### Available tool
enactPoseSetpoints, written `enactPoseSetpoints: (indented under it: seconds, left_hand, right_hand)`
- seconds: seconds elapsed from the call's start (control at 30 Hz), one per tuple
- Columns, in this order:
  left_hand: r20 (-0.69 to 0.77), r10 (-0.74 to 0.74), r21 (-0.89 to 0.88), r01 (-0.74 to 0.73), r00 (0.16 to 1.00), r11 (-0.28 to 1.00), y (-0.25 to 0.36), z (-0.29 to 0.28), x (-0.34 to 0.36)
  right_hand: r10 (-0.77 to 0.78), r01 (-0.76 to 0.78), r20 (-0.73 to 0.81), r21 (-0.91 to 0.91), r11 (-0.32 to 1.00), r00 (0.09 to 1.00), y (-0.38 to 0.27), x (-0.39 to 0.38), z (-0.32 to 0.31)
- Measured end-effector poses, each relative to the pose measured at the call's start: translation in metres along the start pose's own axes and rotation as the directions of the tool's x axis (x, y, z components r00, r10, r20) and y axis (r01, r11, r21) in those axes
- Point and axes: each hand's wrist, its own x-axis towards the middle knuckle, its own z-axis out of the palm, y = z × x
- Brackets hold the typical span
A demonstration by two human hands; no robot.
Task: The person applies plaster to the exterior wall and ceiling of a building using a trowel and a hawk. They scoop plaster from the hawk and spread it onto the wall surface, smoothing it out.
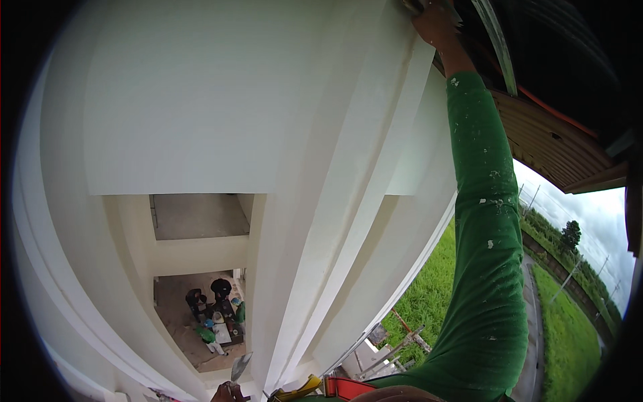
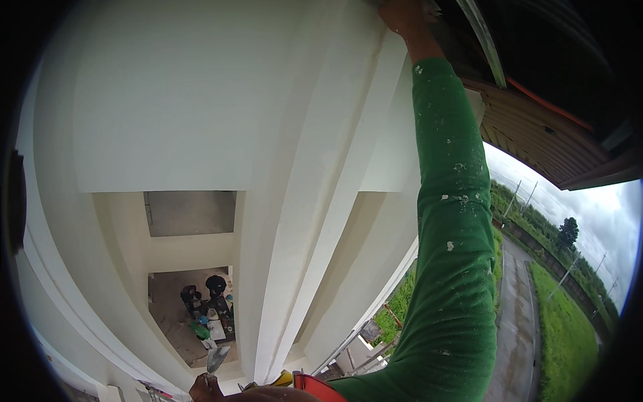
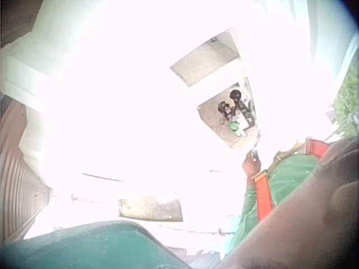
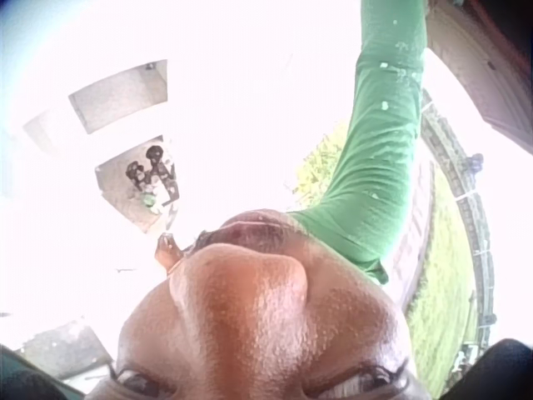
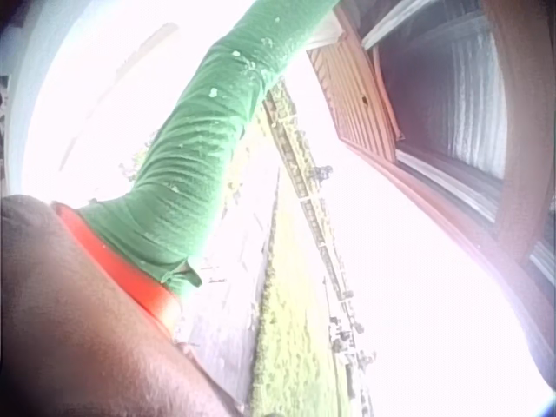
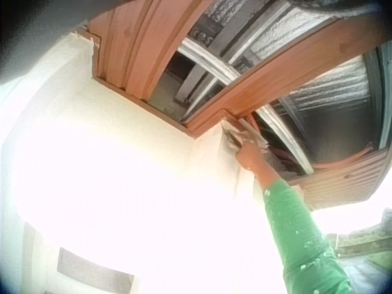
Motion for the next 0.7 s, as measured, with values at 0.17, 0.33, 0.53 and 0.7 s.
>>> enactPoseSetpoints:
  seconds: [0.17,0.33,0.53,0.7]
  left_hand:
    - [0.033,-0.079,-0.036,0.080,0.996,0.996,0.006,0.002,-0.002]
    - [0.086,-0.066,-0.021,0.068,0.994,0.997,-0.004,0.000,-0.004]
    - [0.087,0.032,0.022,-0.034,0.996,0.999,-0.008,-0.004,0.001]
    - [0.067,-0.058,0.000,0.058,0.996,0.998,0.004,-0.003,0.001]
  right_hand:
    - [-0.355,0.451,-0.355,0.237,0.861,0.865,-0.008,-0.095,0.018]
    - [-0.395,0.487,-0.307,0.333,0.807,0.866,-0.012,-0.175,0.001]
    - [-0.214,0.248,-0.338,0.059,0.967,0.916,0.041,-0.050,-0.003]
    - [-0.104,0.136,-0.221,0.133,0.982,0.970,0.017,0.014,-0.035]
